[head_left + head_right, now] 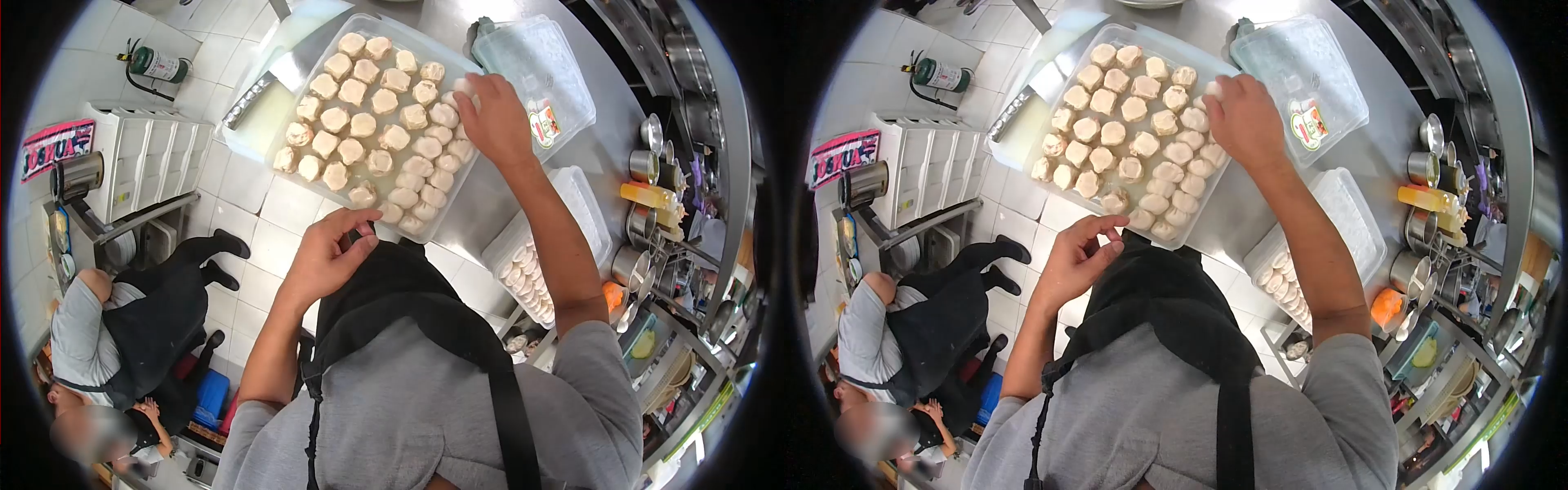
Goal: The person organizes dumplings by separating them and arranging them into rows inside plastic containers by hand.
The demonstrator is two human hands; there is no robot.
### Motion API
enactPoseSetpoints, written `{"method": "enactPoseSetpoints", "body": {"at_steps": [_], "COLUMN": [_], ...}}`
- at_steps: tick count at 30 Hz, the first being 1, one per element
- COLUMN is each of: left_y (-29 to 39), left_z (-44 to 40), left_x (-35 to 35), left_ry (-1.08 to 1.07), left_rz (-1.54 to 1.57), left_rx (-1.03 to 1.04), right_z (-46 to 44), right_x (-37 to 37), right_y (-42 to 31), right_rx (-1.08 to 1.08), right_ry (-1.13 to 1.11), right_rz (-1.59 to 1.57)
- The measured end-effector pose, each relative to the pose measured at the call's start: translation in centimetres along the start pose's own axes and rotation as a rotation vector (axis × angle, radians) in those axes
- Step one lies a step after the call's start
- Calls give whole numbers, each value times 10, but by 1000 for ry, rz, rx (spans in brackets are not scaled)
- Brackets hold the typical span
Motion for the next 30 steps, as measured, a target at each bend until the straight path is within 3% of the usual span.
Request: {"method": "enactPoseSetpoints", "body": {"at_steps": [2,5,7,11,14,16,20,23,24,25,30], "left_y": [-11,-17,-19,-29,-17,-3,27,54,62,64,47], "left_z": [4,1,-3,-19,-38,-49,-71,-77,-77,-80,-91], "left_x": [-7,-16,-22,-39,-41,-32,12,69,88,104,200], "left_ry": [27,36,66,15,-34,-72,-207,-360,-407,-475,-394], "left_rz": [63,13,117,146,81,41,27,-35,-56,-149,-255], "left_rx": [-41,-43,-101,-86,-43,-7,98,152,152,232,247], "right_z": [2,9,17,70,120,157,248,321,339,349,361], "right_x": [-6,9,3,-21,-39,-55,-119,-167,-176,-180,-158], "right_y": [-7,5,0,-50,-76,-62,23,89,105,110,123], "right_rx": [-60,-79,-72,15,95,179,567,761,891,875,717], "right_ry": [117,-23,93,220,114,153,355,364,335,317,153], "right_rz": [-45,99,66,-68,-279,-192,-45,155,56,39,83]}}
Point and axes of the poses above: each hand's wrist, its own z-axis away from the middle knuckle, its own x-axis out of the palm, y = z × x, the point moved 5 cm from there along -z, towards the middle knuckle, and after that the axes turned 4 degrees about -z, right-handed, at the moved point
